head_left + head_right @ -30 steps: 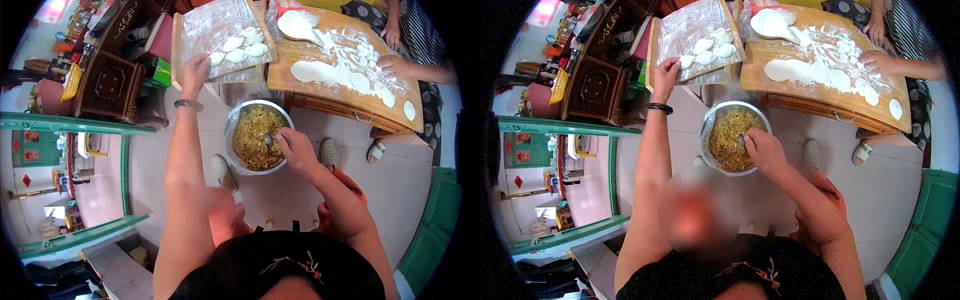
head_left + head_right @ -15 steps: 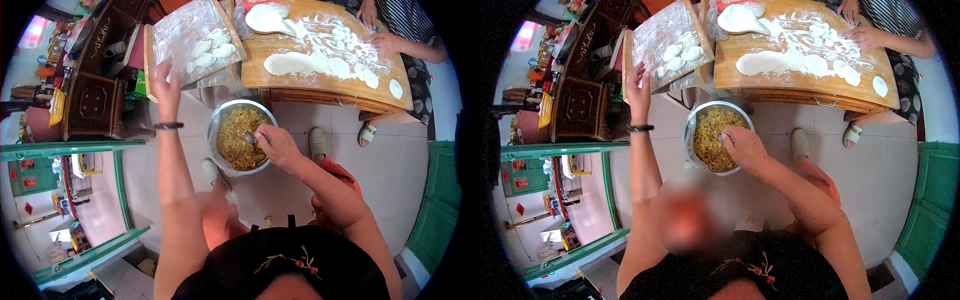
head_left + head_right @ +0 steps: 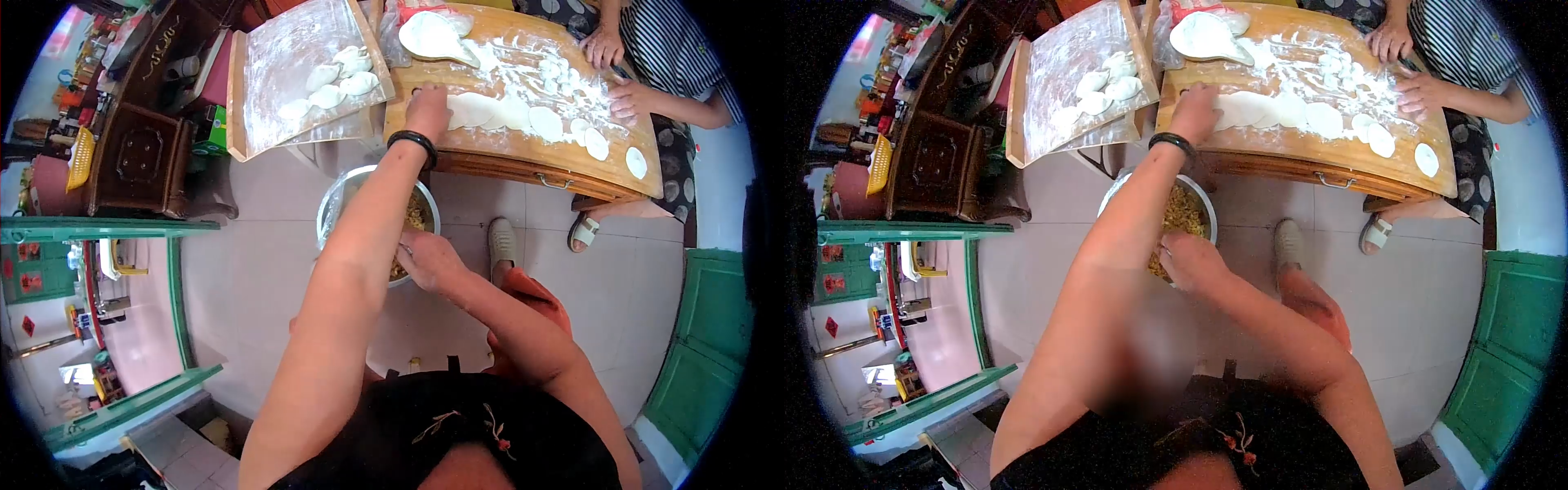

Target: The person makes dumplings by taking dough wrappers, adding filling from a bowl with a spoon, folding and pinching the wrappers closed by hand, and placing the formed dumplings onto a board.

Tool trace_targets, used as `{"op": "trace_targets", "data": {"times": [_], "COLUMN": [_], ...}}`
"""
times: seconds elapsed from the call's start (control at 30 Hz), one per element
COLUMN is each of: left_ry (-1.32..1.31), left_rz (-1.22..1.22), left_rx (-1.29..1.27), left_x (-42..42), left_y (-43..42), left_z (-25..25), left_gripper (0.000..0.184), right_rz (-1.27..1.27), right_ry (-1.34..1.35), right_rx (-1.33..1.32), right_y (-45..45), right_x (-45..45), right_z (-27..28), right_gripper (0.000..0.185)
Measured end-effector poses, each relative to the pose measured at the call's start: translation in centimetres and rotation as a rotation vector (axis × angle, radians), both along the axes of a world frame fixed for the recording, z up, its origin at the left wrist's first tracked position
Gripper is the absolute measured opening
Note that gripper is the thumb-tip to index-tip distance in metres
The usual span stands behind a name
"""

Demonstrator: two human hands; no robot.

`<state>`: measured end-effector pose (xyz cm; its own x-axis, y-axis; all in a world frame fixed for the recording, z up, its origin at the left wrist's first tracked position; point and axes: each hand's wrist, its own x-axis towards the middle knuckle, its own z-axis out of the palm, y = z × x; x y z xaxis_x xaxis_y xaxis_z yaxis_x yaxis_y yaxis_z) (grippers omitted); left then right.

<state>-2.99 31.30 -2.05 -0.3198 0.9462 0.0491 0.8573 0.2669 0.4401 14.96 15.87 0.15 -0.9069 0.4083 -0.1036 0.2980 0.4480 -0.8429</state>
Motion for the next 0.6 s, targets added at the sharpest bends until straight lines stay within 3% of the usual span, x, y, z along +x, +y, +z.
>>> {"op": "trace_targets", "data": {"times": [0.03,0.13,0.17,0.27,0.4,0.6], "left_ry": [0.067,-0.151,-0.115,-0.446,-0.227,-0.163], "left_rz": [0.027,0.115,0.189,0.241,0.358,0.346], "left_rx": [0.109,-0.004,0.081,0.056,0.229,0.302], "left_x": [0.1,-1.4,-1.5,-2.8,-1.8,-1.4], "left_y": [0.2,1.2,1.2,1.2,0.6,0.4], "left_z": [-0.5,-0.8,-0.9,-2.0,-2.6,-2.6], "left_gripper": [0.031,0.032,0.029,0.023,0.019,0.016], "right_rz": [0.002,0.001,0.002,0.003,0.008,0.028], "right_ry": [0.016,-0.040,-0.071,-0.096,-0.014,-0.072], "right_rx": [-0.010,-0.026,-0.026,-0.032,0.011,-0.012], "right_y": [0.3,0.5,0.6,0.6,0.7,1.0], "right_x": [0.1,0.2,0.2,0.4,0.7,0.6], "right_z": [1.1,1.9,1.9,0.3,0.3,0.4], "right_gripper": [0.025,0.025,0.025,0.024,0.020,0.022]}}
